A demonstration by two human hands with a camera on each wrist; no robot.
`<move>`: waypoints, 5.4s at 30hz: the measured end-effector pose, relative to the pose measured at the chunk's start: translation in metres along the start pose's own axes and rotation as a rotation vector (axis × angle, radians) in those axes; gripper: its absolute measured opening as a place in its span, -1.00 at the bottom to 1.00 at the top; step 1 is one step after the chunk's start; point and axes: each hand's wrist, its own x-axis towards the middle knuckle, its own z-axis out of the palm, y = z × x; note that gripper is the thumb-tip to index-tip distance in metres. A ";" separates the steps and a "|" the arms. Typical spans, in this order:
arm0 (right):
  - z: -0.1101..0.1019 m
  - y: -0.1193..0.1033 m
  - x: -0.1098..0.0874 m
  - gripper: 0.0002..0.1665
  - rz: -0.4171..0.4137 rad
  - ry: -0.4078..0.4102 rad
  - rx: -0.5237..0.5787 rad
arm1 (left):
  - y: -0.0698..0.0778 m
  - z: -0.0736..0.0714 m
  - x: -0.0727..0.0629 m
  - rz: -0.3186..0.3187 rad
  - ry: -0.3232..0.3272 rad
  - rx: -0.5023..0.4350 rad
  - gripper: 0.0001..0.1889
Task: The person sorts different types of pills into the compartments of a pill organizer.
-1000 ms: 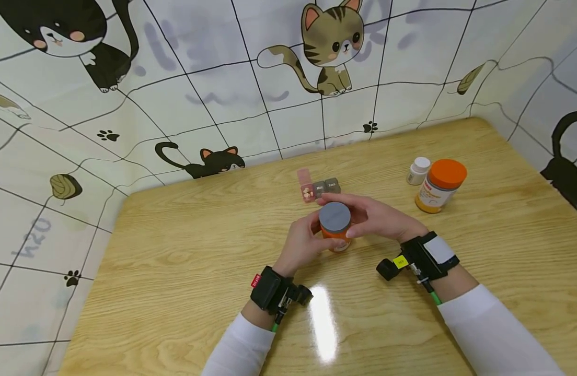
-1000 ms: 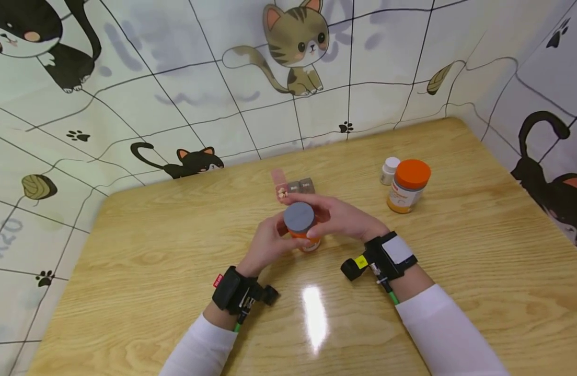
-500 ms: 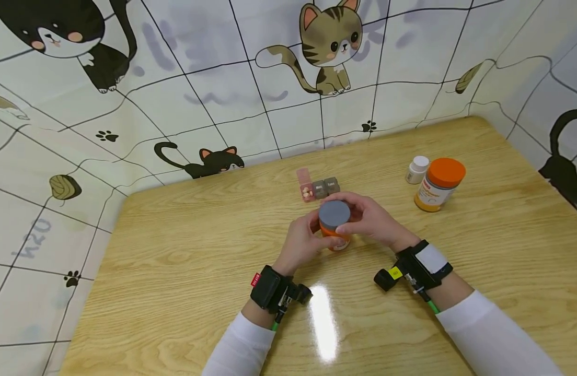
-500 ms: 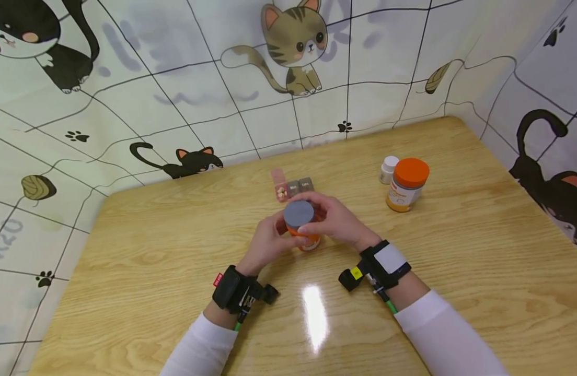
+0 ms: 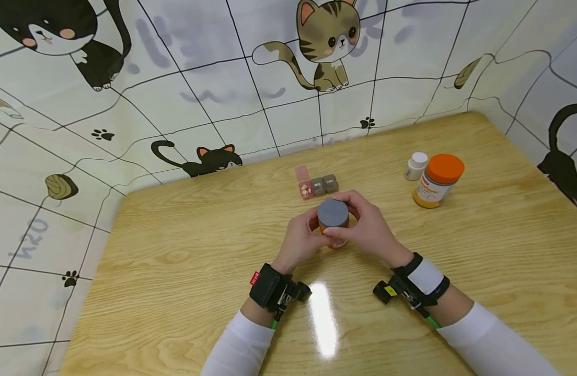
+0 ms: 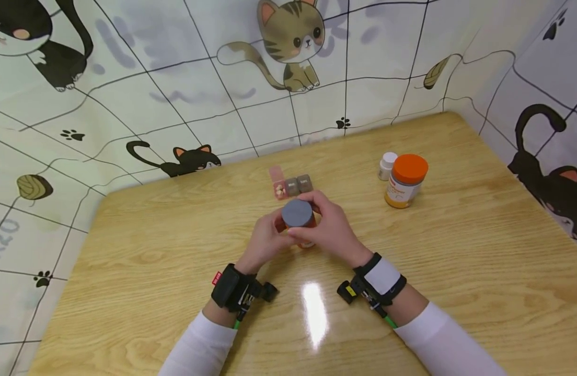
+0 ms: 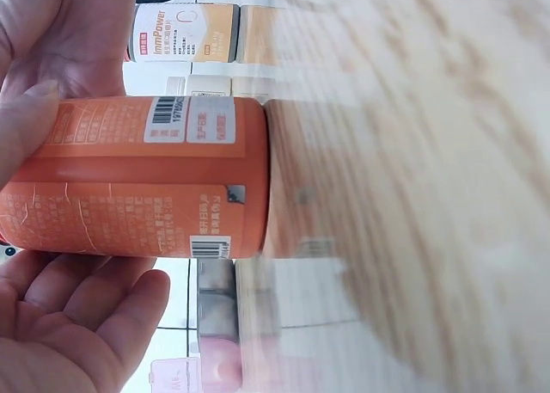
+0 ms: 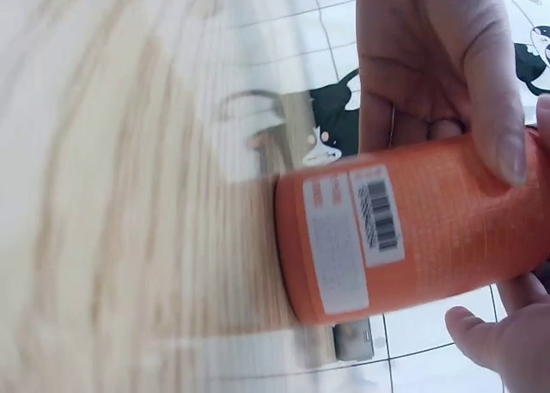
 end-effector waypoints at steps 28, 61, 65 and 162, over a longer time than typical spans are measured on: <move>-0.022 0.003 0.010 -0.31 0.022 -0.242 0.099 | 0.000 0.003 0.000 0.010 -0.021 0.008 -0.49; 0.033 -0.002 -0.006 -0.32 -0.047 0.272 -0.153 | 0.002 0.001 -0.001 -0.015 0.031 0.057 -0.46; 0.034 -0.002 -0.006 -0.28 -0.038 0.294 -0.189 | 0.002 0.001 -0.001 0.004 0.035 0.071 -0.47; -0.008 -0.007 0.123 -0.38 0.078 -0.338 -0.697 | -0.029 -0.048 0.089 -0.348 0.119 0.249 -0.19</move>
